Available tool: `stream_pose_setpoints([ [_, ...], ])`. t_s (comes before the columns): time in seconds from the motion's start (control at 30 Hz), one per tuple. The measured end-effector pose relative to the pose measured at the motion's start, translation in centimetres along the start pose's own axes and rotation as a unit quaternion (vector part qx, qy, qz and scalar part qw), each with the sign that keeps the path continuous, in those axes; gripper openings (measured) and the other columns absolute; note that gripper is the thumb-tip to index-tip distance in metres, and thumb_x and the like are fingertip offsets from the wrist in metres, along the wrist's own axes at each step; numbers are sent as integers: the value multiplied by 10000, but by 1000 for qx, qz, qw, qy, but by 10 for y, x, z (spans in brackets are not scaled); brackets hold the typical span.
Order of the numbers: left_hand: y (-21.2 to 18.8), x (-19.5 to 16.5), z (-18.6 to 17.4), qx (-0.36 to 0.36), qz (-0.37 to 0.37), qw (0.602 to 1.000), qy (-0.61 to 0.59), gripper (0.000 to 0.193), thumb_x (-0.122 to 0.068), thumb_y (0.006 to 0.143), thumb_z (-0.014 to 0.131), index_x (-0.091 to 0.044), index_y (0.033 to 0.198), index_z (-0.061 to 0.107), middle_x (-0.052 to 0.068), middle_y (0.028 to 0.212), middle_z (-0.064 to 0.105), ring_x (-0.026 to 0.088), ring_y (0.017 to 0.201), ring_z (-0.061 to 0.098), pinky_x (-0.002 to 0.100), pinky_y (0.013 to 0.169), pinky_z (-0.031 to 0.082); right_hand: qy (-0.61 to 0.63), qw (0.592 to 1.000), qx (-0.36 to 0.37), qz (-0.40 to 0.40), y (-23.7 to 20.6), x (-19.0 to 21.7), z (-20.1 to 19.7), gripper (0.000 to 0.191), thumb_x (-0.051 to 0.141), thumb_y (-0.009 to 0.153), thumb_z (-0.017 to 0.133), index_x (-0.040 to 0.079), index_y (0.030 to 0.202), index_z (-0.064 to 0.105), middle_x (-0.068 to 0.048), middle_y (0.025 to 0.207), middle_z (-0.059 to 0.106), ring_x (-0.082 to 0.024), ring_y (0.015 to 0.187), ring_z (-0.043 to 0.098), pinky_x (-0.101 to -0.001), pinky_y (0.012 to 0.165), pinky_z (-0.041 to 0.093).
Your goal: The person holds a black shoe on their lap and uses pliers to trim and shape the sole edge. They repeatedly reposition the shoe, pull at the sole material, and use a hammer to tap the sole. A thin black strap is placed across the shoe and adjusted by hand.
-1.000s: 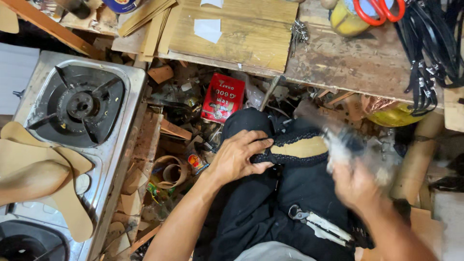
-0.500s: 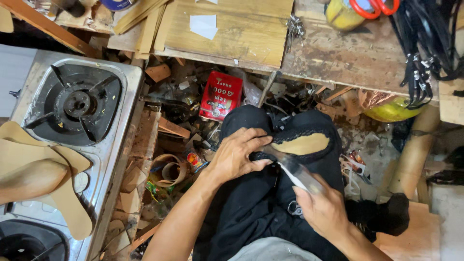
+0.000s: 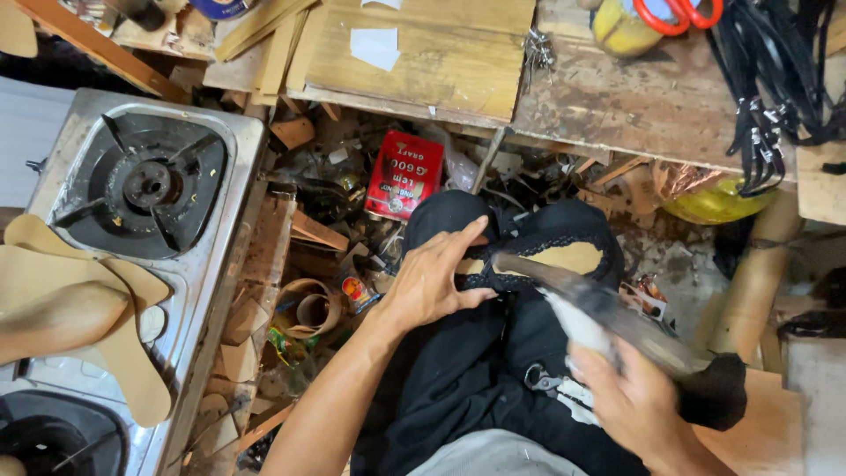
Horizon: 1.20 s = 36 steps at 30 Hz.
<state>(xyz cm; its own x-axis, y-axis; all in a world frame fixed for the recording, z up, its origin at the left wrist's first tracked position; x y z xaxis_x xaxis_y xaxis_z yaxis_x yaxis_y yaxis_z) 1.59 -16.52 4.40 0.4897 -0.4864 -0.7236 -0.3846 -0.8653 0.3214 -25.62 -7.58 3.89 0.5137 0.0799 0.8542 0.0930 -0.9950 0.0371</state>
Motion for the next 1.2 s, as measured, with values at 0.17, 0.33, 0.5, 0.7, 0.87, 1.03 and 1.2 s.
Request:
stream_pose_setpoints([
  [0.17,0,1,1,-5,-1,1000,5,1056,-277,675,929,-66,1540,362,112,1271,699,350,1075,657,447,921,539,-163,946,-41,-278,-19,4,14,132,76,966,581,53,1077,650,-172,976,716,-342,871,712,-473,790,580],
  [0.33,1,-2,-2,-1,5,1000,13,1046,-274,679,934,-75,1542,378,121,1236,702,358,1073,658,445,904,538,-130,981,47,-138,18,8,35,294,138,878,697,0,1137,669,-218,972,734,-359,901,710,-458,749,565],
  [0.5,0,3,-2,-15,-3,1000,-12,1077,-292,683,938,-65,1558,354,144,1243,690,372,1084,669,437,908,549,187,969,-33,-157,2,31,-8,326,144,920,692,42,1227,648,-175,907,715,-317,813,675,-430,687,554],
  [0.7,-14,21,2,-90,-83,988,-96,1144,-290,610,984,-55,1547,371,145,1266,706,320,1165,702,398,1013,540,-184,963,10,-195,18,14,33,374,152,971,687,92,1335,622,-123,828,692,-266,708,633,-396,614,540],
  [0.87,-28,28,15,-89,-127,979,-135,1091,-242,620,986,-44,1528,415,145,1270,725,291,1168,721,390,1034,542,189,982,20,-4,5,3,9,299,144,1027,591,70,1316,576,-60,859,663,-202,665,586,-335,610,538],
  [1.03,-30,30,15,-99,-139,973,-157,1073,-273,609,985,-43,1504,441,135,1257,725,278,1162,725,377,1031,544,149,955,-63,-247,2,42,1,65,195,1031,608,158,1081,627,-30,831,665,-196,716,631,-325,673,562],
  [1.2,-30,31,16,-82,-134,983,-100,860,-312,602,994,-42,1320,604,147,1235,716,294,1160,707,381,995,543,-92,986,70,118,23,10,18,400,182,873,696,31,1241,656,-164,764,730,-230,635,721,-392,636,572],
])
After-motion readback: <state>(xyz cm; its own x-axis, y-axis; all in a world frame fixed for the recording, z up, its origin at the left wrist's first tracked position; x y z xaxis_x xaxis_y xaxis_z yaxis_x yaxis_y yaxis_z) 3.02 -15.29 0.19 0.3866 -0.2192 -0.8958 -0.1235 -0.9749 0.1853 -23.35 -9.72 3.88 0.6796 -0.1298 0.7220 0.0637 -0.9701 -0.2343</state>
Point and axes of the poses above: each hand's wrist, its own y-axis towards the middle knuckle, its own z-axis out of the palm, x = y × z, the point moved 6 cm from there along y, towards the middle knuckle
